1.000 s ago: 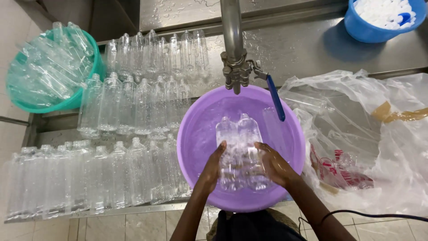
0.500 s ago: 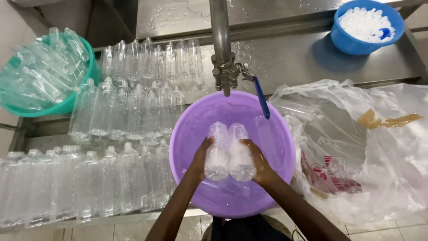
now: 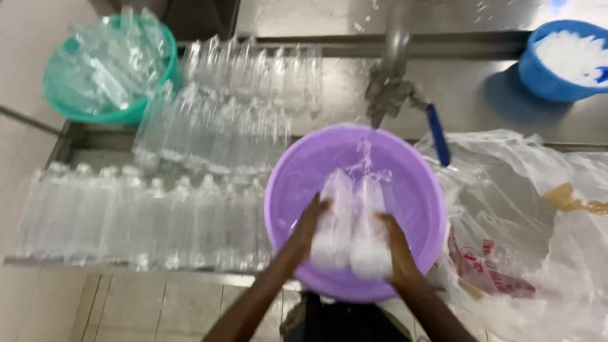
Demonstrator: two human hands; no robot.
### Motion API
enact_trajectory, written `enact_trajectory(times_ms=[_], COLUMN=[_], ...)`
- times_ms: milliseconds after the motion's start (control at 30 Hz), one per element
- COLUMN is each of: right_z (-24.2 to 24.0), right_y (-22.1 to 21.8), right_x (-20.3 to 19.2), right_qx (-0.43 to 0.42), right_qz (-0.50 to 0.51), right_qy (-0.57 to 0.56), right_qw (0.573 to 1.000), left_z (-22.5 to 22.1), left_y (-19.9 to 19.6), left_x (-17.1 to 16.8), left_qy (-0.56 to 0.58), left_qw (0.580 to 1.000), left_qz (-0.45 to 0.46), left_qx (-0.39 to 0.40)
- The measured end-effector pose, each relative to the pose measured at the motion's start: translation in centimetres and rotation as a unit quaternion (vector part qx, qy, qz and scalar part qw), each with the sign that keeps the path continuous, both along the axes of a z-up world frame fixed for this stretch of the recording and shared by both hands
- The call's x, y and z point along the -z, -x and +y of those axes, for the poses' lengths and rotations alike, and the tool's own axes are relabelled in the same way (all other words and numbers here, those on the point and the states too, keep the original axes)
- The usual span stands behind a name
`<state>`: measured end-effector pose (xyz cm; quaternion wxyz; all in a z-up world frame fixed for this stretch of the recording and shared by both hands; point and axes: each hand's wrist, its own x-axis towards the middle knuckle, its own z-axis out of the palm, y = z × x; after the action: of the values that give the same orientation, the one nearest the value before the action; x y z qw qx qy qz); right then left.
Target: Washing and rinsing empty plastic bottles in a basin of water at a production facility.
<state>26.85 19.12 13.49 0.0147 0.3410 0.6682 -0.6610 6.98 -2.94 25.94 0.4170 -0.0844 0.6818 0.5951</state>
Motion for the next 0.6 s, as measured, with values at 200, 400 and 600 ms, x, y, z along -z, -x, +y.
enact_trajectory(times_ms=[200, 400, 600], right_z=[3.7, -2.0, -8.6], right_y=[-2.2, 5.6, 5.2], right_x=[7.5, -4.5, -23.9], right_qx=[0.051, 0.1, 0.17], right_qz=[0.11, 0.012, -0.061], right_qy=[-0.046, 0.164, 0.238], right_qw=[0.992, 0.981, 0.954], left_z=[-1.4, -4.1, -2.8], left_y=[-3.4, -4.8, -4.3], left_x=[-8.4, -5.9, -9.4], left_qy=[-0.007, -0.076, -0.05], left_qw=[0.999, 0.997, 0.997], left_qz=[-0.036, 0.004, 0.032], left_qx=[0.015, 0.001, 0.041])
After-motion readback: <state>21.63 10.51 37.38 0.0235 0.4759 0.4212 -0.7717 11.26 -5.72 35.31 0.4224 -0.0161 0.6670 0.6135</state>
